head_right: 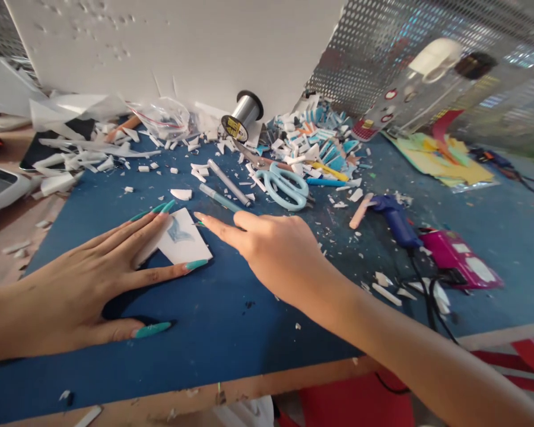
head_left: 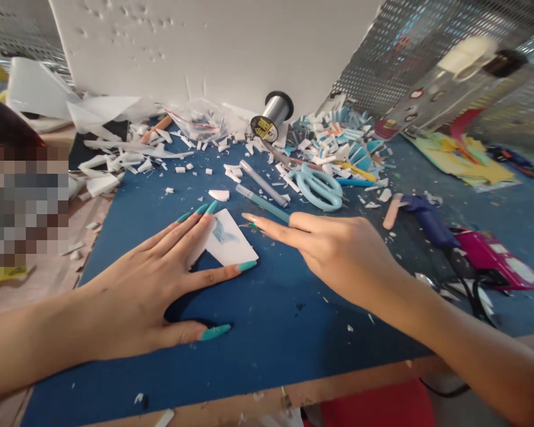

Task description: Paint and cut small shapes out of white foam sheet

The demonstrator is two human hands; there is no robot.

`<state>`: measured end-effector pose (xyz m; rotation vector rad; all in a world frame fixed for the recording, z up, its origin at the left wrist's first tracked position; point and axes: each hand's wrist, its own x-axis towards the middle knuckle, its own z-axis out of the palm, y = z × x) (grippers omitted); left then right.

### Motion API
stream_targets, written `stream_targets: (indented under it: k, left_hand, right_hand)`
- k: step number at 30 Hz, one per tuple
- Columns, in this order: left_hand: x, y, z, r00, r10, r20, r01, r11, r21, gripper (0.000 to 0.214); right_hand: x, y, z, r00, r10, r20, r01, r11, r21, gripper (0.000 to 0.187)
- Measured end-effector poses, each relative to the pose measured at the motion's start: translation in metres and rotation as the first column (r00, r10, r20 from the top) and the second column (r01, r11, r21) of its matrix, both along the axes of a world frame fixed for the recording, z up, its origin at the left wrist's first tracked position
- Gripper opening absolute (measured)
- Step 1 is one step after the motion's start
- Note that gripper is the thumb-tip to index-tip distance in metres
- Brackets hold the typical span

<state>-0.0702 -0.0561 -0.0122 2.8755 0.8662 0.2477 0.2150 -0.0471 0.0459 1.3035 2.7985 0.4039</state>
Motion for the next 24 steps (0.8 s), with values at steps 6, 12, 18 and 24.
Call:
stream_targets:
  k: [6, 12, 18, 24]
  left_hand:
    - [-0.001, 0.001, -0.001, 0.998, 0.015, 0.067, -0.014, 1.0, -0.012, 0.07]
    - [-0.001, 0.002, -0.002, 0.998, -0.008, 0.061, 0.008, 1.0, 0.002, 0.074]
    - [-0.003, 0.005, 0.0, 0.994, -0.076, 0.083, 0.081, 0.995, -0.062, 0.067]
    - [-0.003, 0.008, 0.015, 0.992, -0.092, 0.083, 0.099, 0.991, -0.088, 0.068]
  right_hand:
    - [-0.003, 0.021, -0.007, 0.975, -0.22, -0.029, 0.208, 0.952, -0.223, 0.06]
    - [-0.002, 0.017, -0.006, 0.948, -0.312, 0.067, 0.318, 0.942, -0.106, 0.059]
    - [0.004, 0.02, -0.019, 0.974, -0.195, -0.117, 0.177, 0.973, -0.149, 0.049]
    - [0.002, 0.011, -0.025, 0.921, -0.085, -0.381, 0.012, 0.982, -0.19, 0.049]
